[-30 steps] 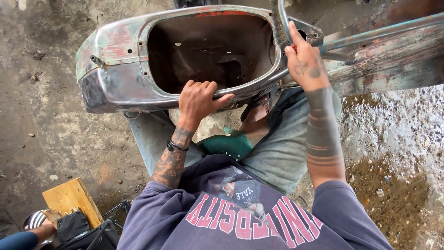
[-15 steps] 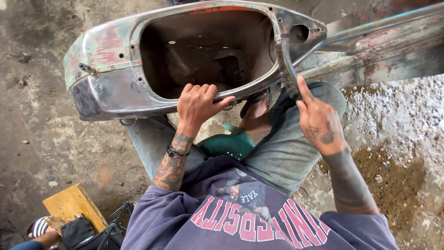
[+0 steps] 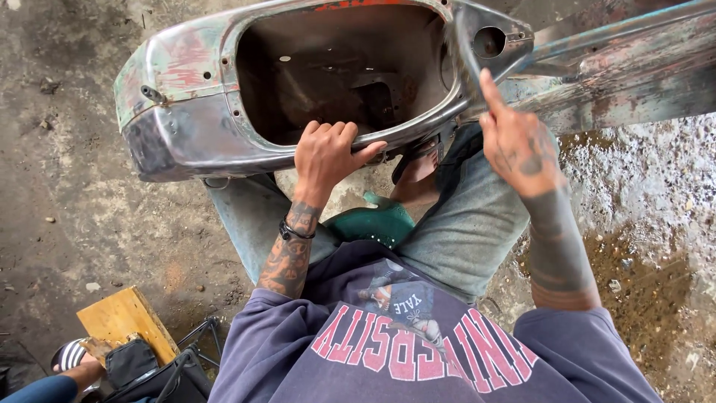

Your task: Cleaning a motorcycle frame by scrubbing it with wire brushes and using a hammer and scraper to remove rust and old paint.

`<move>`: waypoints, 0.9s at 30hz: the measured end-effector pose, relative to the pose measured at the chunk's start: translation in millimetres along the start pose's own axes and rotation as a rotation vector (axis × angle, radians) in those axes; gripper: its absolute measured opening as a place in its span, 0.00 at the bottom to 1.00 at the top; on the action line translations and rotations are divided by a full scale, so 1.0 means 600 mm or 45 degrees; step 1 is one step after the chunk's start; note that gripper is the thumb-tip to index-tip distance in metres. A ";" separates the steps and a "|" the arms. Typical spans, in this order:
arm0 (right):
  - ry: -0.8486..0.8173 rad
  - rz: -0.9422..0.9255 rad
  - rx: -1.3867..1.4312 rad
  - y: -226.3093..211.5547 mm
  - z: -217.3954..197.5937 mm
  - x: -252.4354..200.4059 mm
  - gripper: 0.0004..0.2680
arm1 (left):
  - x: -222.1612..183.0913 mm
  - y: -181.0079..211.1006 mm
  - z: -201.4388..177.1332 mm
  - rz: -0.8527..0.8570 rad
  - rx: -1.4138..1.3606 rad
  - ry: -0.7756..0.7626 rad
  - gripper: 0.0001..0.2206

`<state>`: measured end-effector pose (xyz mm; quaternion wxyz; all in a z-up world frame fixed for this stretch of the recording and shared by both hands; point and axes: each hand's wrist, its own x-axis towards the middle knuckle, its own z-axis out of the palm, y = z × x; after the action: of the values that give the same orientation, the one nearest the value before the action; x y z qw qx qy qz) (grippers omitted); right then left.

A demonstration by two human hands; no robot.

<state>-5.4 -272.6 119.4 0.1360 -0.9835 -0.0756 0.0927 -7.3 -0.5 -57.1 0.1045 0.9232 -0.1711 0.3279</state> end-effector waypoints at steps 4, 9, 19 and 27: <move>-0.271 0.143 -0.027 -0.031 -0.003 -0.048 0.23 | 0.000 -0.001 0.001 0.010 -0.029 0.008 0.31; -0.127 -0.012 0.007 0.032 0.003 -0.016 0.20 | 0.002 -0.007 -0.011 0.039 -0.075 -0.015 0.28; -0.329 -0.107 0.043 -0.102 0.024 -0.060 0.24 | -0.066 -0.079 -0.068 -0.131 -0.225 -0.035 0.12; -0.338 0.183 -0.113 -0.079 -0.058 -0.025 0.24 | -0.192 -0.176 -0.136 -0.583 0.006 -0.297 0.36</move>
<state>-18.7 -239.1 168.2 0.0744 -0.9704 -0.0263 0.2281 -96.9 149.7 -77.2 0.1534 0.9697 0.0321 0.1873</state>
